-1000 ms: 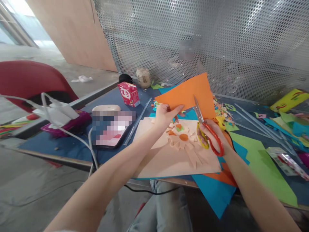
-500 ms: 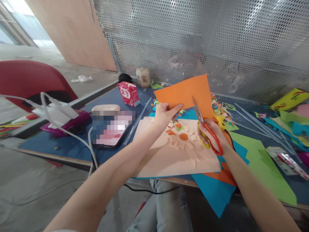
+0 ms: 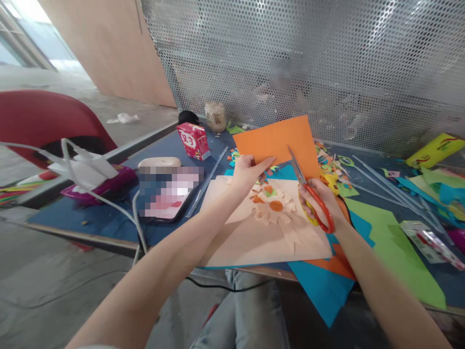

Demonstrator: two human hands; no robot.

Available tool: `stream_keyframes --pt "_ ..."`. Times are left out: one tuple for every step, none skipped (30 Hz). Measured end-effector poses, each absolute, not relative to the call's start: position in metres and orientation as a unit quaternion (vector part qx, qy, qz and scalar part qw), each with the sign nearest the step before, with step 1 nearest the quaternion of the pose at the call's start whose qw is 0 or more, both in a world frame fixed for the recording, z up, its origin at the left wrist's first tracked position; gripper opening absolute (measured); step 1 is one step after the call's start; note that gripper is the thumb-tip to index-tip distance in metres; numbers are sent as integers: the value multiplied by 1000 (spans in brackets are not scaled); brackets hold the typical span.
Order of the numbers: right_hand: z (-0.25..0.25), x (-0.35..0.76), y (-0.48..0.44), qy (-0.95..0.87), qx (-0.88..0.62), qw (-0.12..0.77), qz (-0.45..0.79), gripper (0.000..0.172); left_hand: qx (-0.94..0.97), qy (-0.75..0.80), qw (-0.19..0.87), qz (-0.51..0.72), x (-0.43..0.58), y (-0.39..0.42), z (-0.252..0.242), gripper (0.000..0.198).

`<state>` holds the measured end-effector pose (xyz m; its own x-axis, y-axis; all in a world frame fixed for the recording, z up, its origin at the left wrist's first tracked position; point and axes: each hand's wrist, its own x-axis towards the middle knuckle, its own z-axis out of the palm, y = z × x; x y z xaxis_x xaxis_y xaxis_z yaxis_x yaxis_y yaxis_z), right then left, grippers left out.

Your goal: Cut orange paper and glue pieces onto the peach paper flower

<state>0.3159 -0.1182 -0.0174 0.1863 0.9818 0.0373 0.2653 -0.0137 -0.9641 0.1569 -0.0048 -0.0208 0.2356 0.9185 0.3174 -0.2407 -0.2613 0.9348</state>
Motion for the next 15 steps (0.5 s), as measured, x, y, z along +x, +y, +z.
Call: stream_keyframes --pt "-17 316 -118 -514 -607 475 377 36 579 295 532 543 157 -5 -20 26" --pt "-16 315 -118 -513 -608 473 379 36 579 297 533 541 157 -5 -20 26" --pt "-15 315 -118 -511 -609 472 382 37 580 299 534 537 157 -6 -19 26" --pt "-15 314 -118 -508 -608 473 385 37 582 298 537 532 157 -6 -19 26" --pt "-14 314 -118 -506 -606 474 390 38 585 295 543 525 157 -7 -18 26" --pt "-14 314 -117 -505 -602 476 395 39 588 291 549 518 157 -8 -17 26" --pt "-14 314 -117 -505 -596 479 401 39 591 286 556 510 157 -8 -17 25" --pt "-14 313 -117 -507 -590 481 405 39 593 281 562 503 158 -9 -16 24" --pt "-14 313 -117 -508 -586 483 406 39 593 277 568 499 158 -10 -16 24" --pt "-14 313 -117 -508 -585 485 406 38 592 275 571 498 158 -10 -15 24" --pt "-14 313 -117 -505 -588 487 403 38 589 274 574 498 158 -11 -15 23" --pt "-14 312 -117 -500 -594 488 398 38 585 274 577 500 158 -11 -15 22" --pt "-14 312 -117 -494 -602 488 394 39 581 272 582 500 159 -11 -15 21" --pt "-14 311 -117 -490 -608 489 389 40 575 271 587 501 159 -11 -15 20" --pt "-14 311 -117 -488 -612 489 386 41 570 269 594 500 159 -11 -15 18"
